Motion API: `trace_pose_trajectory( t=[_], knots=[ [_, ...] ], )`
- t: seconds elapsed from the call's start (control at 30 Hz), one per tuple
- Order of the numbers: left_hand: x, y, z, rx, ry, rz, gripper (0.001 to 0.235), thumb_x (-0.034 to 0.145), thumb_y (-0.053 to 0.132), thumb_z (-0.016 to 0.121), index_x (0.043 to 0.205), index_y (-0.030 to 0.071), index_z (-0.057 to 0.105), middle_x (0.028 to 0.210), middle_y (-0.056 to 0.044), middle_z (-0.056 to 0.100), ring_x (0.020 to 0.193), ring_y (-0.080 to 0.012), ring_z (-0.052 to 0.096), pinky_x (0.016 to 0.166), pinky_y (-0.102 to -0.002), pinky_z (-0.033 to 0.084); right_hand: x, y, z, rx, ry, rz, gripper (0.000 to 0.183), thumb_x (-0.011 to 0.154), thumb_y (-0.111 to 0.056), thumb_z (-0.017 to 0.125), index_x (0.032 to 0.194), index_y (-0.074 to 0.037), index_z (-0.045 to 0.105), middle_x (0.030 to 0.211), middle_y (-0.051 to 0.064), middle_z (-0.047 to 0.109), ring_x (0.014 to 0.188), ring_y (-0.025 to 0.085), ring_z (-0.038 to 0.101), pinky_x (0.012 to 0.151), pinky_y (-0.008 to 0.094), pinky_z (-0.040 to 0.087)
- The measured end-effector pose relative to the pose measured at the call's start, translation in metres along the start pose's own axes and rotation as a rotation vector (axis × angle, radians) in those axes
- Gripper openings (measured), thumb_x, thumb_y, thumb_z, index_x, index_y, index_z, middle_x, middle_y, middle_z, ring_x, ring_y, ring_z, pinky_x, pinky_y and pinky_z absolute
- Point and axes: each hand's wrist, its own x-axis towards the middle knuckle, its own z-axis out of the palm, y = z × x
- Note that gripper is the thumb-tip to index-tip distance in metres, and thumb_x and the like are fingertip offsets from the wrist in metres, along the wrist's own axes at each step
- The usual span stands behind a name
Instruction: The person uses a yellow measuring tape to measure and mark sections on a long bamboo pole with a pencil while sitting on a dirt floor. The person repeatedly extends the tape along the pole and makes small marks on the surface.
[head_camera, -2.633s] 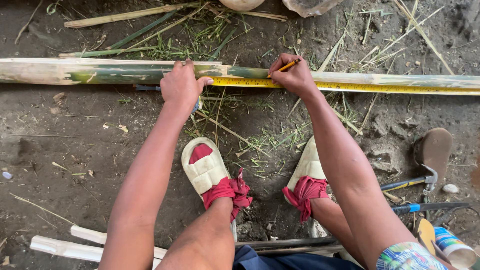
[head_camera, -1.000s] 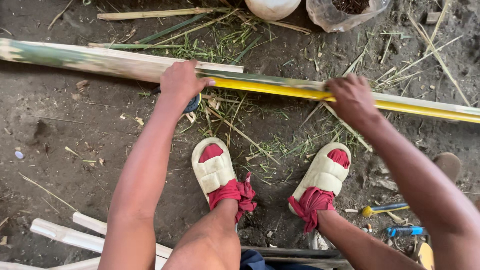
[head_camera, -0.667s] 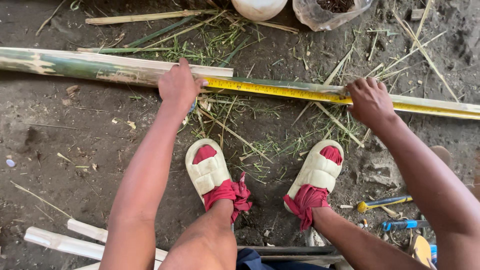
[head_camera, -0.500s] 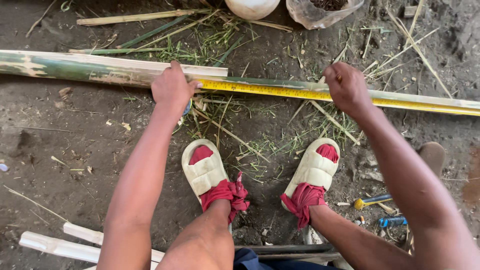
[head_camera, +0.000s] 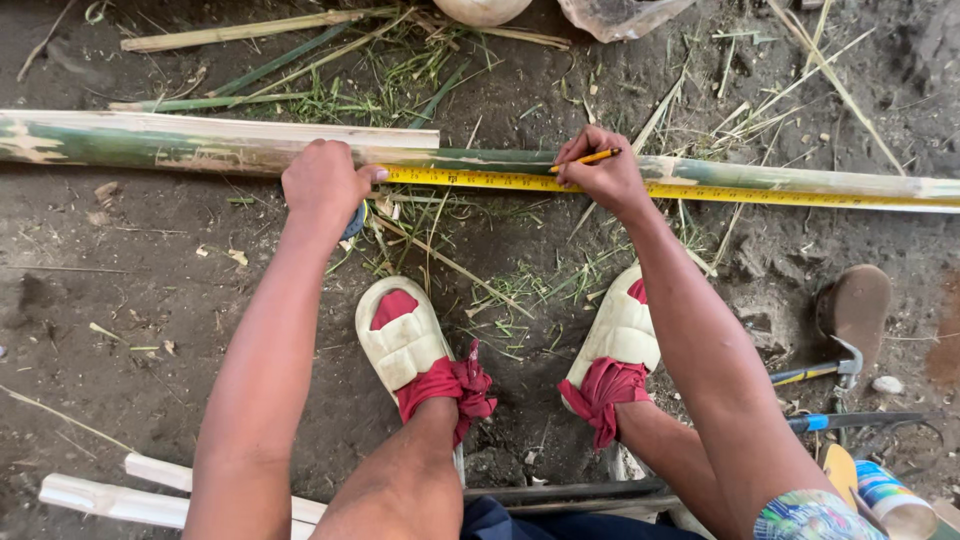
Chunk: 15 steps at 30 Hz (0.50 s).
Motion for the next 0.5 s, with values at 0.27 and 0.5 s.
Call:
trace_pose_trajectory(
  t=[0.27,0.5],
  knots=[
    [0.005,0.001,-0.003,0.006,-0.085,-0.026,0.058,0.079,0.059,0.084,0.099,0.005,0.077,0.101,-0.019,0.074,0.096,-0.0369,0.071,0.082,-0.050,0.057,0.004,0.011,-0.001,-0.037,0.002,0.076,0.008,0.080,0.006,0.064,0.080,0.001,0.058,0.093,0.015,0.068,0.074,0.017,0.071,0.065,0.028,0.061],
    [0.005,-0.001,-0.001,-0.008,-0.042,0.013,0.059,0.079,0.059,0.084,0.096,0.002,0.077,0.101,-0.019,0.074,0.098,-0.0368,0.071,0.083,-0.050,0.057,0.006,0.015,-0.001,-0.034,0.020,0.029,0.010,0.082,0.005,0.066,0.081,0.001,0.056,0.094,0.016,0.068,0.074,0.016,0.070,0.065,0.028,0.061]
  ],
)
